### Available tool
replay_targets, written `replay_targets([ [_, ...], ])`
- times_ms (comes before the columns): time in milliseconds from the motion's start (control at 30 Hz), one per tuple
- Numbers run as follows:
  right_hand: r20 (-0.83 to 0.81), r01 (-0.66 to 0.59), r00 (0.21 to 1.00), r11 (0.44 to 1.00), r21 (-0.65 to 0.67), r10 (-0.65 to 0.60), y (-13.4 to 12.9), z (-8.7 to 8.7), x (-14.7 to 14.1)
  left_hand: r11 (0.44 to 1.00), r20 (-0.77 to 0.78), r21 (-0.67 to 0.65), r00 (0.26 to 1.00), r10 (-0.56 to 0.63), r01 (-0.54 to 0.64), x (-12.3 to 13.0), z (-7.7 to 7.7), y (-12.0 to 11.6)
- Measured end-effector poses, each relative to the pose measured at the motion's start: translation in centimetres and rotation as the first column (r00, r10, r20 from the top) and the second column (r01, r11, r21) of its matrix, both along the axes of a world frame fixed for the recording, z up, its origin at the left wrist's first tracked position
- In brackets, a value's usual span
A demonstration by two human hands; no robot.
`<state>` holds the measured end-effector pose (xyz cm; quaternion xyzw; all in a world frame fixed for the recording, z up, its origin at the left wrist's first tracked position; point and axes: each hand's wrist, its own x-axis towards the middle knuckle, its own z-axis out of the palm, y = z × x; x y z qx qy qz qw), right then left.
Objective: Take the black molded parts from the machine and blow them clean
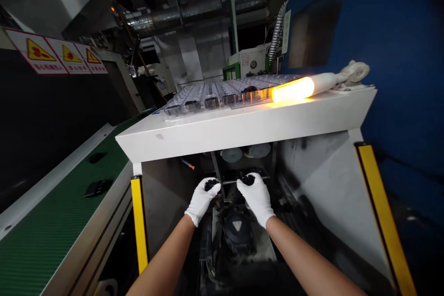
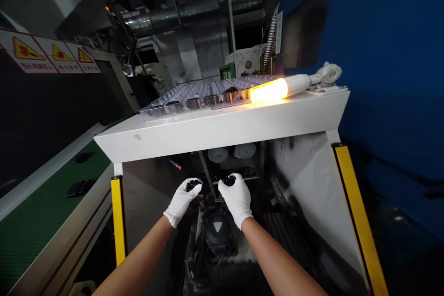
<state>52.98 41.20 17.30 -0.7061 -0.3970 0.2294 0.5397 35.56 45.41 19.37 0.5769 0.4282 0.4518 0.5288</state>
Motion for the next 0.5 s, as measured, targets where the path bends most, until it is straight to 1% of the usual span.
replay_targets([
  [100, -0.010, 0.036, 0.999, 0.999, -0.015, -0.036, 0.1, 0.0, -0.3, 0.996, -0.042, 0.054, 0.997, 0.071, -0.069, 0.6, -0.7, 0.2],
  [167, -0.018, 0.039, 0.999, 0.999, -0.015, -0.039, 0.0, 0.0, -0.3, 0.985, -0.085, 0.074, 0.983, 0.162, -0.156, 1.4, -1.2, 0.2],
  [267, -0.019, 0.057, 0.998, 0.998, -0.007, -0.057, 0.0, -0.3, -0.3, 0.934, -0.146, 0.141, 0.926, 0.347, -0.328, 2.7, -1.5, -0.1],
  [333, -0.022, 0.061, 0.998, 0.998, 0.005, -0.061, 0.1, -0.5, -0.3, 0.897, -0.154, 0.175, 0.889, 0.432, -0.405, 3.4, -1.4, -0.3],
  [400, -0.018, 0.058, 0.998, 0.998, 0.003, -0.058, 0.1, -0.8, -0.2, 0.882, -0.152, 0.183, 0.874, 0.462, -0.435, 3.7, -1.3, -0.6],
  [500, 0.016, 0.075, 0.997, 0.997, -0.033, -0.074, 0.0, -0.7, -0.3, 0.888, -0.172, 0.182, 0.875, 0.453, -0.423, 3.7, -1.2, -0.6],
])
